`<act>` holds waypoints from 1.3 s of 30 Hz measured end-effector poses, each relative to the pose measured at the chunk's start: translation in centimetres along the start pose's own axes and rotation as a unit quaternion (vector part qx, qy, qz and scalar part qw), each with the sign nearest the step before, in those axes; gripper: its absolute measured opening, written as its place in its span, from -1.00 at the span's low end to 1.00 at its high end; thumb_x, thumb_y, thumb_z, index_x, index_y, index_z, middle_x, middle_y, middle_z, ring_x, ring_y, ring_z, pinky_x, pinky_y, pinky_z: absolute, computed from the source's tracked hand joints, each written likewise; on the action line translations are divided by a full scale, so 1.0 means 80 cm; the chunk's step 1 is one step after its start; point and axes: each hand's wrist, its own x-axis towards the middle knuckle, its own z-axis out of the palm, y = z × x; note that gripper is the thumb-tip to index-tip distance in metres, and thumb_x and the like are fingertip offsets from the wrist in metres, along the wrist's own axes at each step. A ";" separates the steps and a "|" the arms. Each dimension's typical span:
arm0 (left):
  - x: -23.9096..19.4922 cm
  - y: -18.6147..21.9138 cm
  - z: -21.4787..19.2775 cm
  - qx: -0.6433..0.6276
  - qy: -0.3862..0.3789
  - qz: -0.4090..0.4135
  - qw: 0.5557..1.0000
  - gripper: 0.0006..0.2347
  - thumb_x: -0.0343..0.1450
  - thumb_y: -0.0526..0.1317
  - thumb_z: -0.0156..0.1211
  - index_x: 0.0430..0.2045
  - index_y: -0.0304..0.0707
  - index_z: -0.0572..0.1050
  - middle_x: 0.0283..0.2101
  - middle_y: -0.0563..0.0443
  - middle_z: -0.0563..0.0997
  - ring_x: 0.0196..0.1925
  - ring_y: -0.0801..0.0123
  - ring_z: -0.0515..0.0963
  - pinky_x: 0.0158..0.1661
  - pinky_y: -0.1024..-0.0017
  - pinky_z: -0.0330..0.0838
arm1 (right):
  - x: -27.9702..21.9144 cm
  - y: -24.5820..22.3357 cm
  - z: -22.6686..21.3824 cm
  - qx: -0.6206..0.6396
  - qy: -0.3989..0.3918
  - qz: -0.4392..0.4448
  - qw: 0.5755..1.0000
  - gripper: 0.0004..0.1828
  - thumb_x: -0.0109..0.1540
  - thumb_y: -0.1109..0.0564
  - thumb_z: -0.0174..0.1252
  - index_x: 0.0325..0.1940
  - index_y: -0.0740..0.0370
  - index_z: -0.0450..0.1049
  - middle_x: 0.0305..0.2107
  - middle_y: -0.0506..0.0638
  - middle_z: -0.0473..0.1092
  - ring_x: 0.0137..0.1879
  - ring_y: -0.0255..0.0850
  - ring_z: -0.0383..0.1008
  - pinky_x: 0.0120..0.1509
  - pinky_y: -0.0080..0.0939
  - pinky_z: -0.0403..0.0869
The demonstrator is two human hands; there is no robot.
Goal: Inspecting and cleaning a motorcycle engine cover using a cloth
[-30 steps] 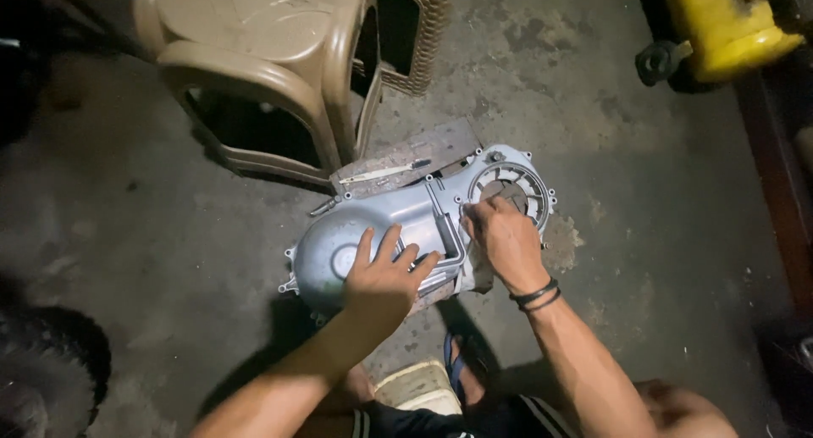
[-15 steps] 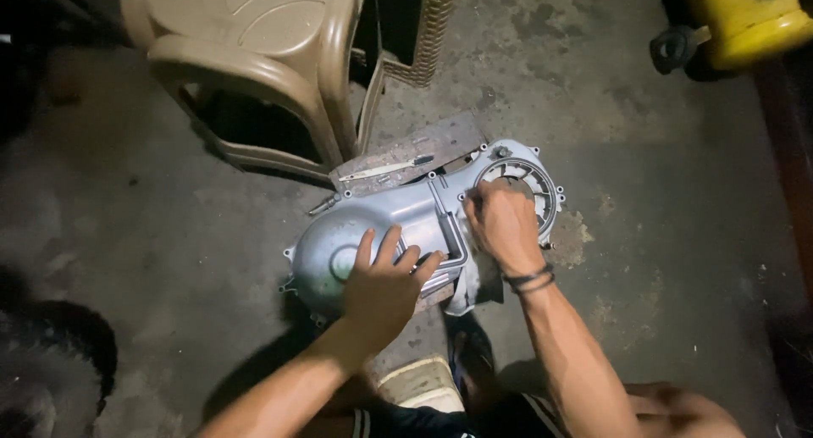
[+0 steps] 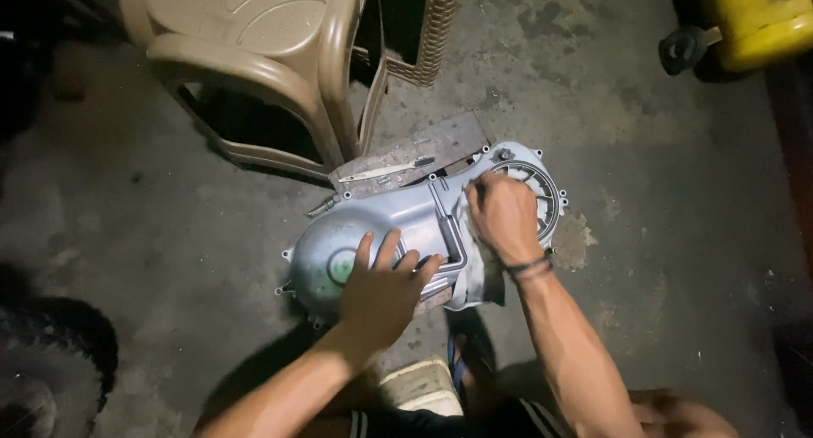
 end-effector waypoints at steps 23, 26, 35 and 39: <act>0.001 -0.006 0.002 0.001 -0.067 0.006 0.998 -0.40 0.15 -0.09 0.49 0.13 0.06 0.48 -0.10 -0.08 0.58 0.23 -0.26 0.42 0.15 -0.41 0.20 | 0.021 0.008 -0.006 -0.034 0.009 -0.011 0.999 -0.76 0.25 0.00 0.13 -0.26 0.20 0.58 -0.45 0.21 0.51 -0.27 0.27 0.61 -0.18 0.20 0.56; -0.005 -0.004 0.004 -0.009 -0.107 0.002 0.994 -0.32 0.10 -0.07 0.56 0.18 0.05 0.44 -0.08 -0.08 0.57 0.25 -0.27 0.39 0.16 -0.42 0.19 | 0.034 0.016 0.002 -0.037 0.032 -0.016 0.999 -0.77 0.25 0.03 0.14 -0.27 0.24 0.57 -0.44 0.24 0.50 -0.27 0.29 0.60 -0.19 0.22 0.55; 0.005 0.000 -0.013 -0.011 -0.126 0.001 0.992 -0.42 0.20 -0.03 0.49 0.15 0.04 0.47 -0.07 -0.09 0.57 0.25 -0.26 0.38 0.18 -0.41 0.14 | 0.022 0.015 0.000 -0.008 0.026 -0.021 0.999 -0.75 0.25 0.01 0.12 -0.32 0.24 0.55 -0.47 0.27 0.49 -0.26 0.32 0.58 -0.19 0.27 0.53; 0.002 0.003 -0.006 0.012 -0.114 -0.012 0.993 -0.45 0.28 0.02 0.46 0.19 0.12 0.44 -0.08 -0.06 0.57 0.25 -0.22 0.39 0.19 -0.37 0.17 | 0.031 0.018 0.000 -0.020 0.050 -0.015 0.998 -0.76 0.27 0.03 0.12 -0.30 0.27 0.52 -0.45 0.29 0.49 -0.26 0.33 0.58 -0.17 0.30 0.51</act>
